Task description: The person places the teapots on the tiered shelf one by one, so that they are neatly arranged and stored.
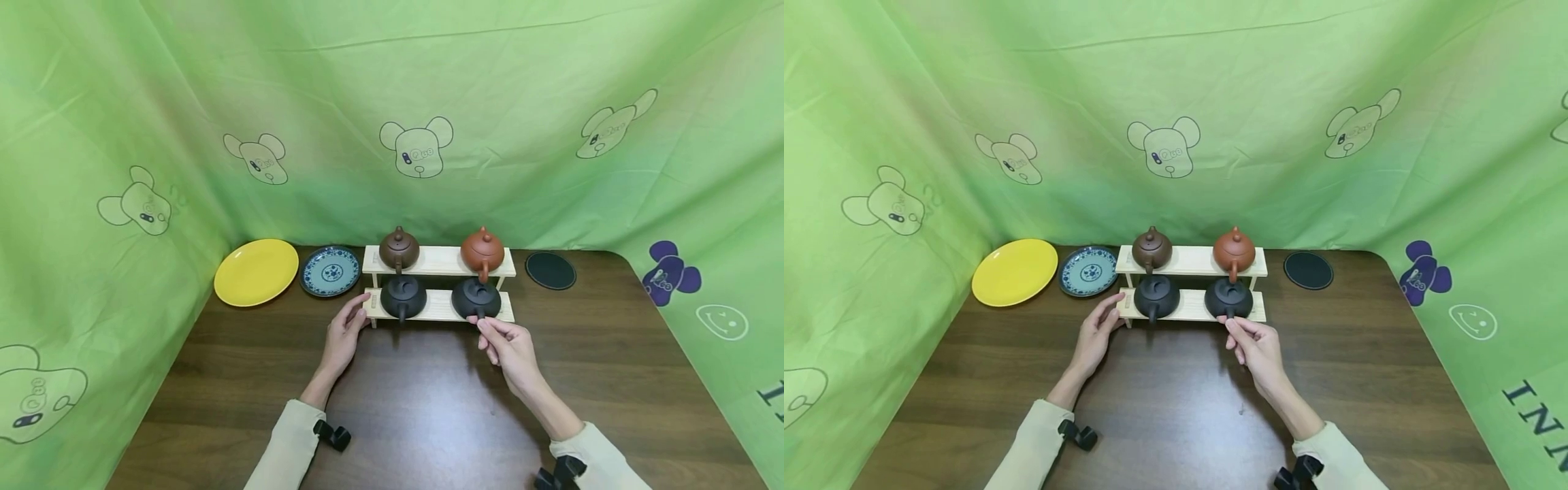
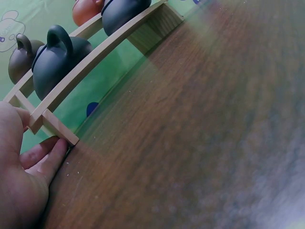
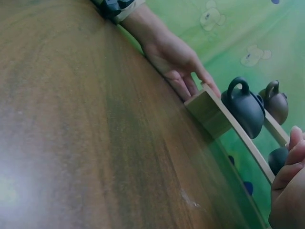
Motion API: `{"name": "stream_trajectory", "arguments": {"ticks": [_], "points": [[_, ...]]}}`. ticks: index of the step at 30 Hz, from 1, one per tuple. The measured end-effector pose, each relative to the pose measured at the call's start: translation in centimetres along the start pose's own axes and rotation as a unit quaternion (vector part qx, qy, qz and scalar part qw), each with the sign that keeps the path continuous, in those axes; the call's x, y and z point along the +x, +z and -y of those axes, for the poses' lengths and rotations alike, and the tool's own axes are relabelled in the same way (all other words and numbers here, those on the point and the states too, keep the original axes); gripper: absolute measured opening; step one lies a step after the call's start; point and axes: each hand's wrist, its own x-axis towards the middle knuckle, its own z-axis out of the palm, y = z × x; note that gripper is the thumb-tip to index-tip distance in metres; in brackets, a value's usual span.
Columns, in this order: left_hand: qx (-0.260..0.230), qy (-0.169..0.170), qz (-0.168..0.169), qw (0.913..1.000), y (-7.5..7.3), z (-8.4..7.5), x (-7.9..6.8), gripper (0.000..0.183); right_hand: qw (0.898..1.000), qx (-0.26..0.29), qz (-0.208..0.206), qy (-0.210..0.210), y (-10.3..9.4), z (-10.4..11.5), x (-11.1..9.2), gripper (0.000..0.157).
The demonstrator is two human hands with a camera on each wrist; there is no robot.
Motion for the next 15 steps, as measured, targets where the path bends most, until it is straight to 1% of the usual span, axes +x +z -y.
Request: {"name": "stream_trajectory", "arguments": {"ticks": [3, 4, 7, 8, 9, 11, 13, 15], "points": [[-0.001, -0.019, -0.002, 0.9998, -0.1, 0.6, 0.2, 0.037, 1.0, -0.004, 0.008, 0.011, -0.1, 0.0, 0.3, 0.032], [0.001, -0.02, -0.005, 0.9998, -0.2, 1.0, 0.3, 0.037, 1.0, -0.005, 0.01, 0.015, -0.2, 0.0, 0.3, 0.032], [-0.003, -0.019, -0.004, 0.9998, -0.3, 1.3, 0.3, 0.037, 0.999, -0.012, 0.019, 0.025, -0.4, 0.1, 0.4, 0.031], [-0.001, -0.012, -0.004, 0.9999, -0.3, 1.1, 0.3, 0.037, 0.999, -0.014, 0.02, 0.029, -0.4, 0.1, 0.4, 0.03], [0.0, -0.014, -0.006, 0.9999, -0.2, 0.8, 0.2, 0.037, 0.999, -0.016, 0.019, 0.033, -0.5, 0.2, 0.4, 0.028], [0.001, -0.008, -0.003, 1.0, 0.0, -0.1, 0.0, 0.038, 0.999, -0.017, 0.014, 0.042, -0.7, 0.3, 0.2, 0.023], [0.005, -0.017, -0.006, 0.9998, 0.2, -0.8, -0.2, 0.039, 0.999, -0.019, 0.003, 0.05, -1.1, 0.4, 0.1, 0.016], [0.004, -0.02, -0.007, 0.9998, 0.3, -1.2, -0.3, 0.04, 0.998, -0.021, -0.008, 0.05, -1.6, 0.5, -0.2, 0.013]]}}
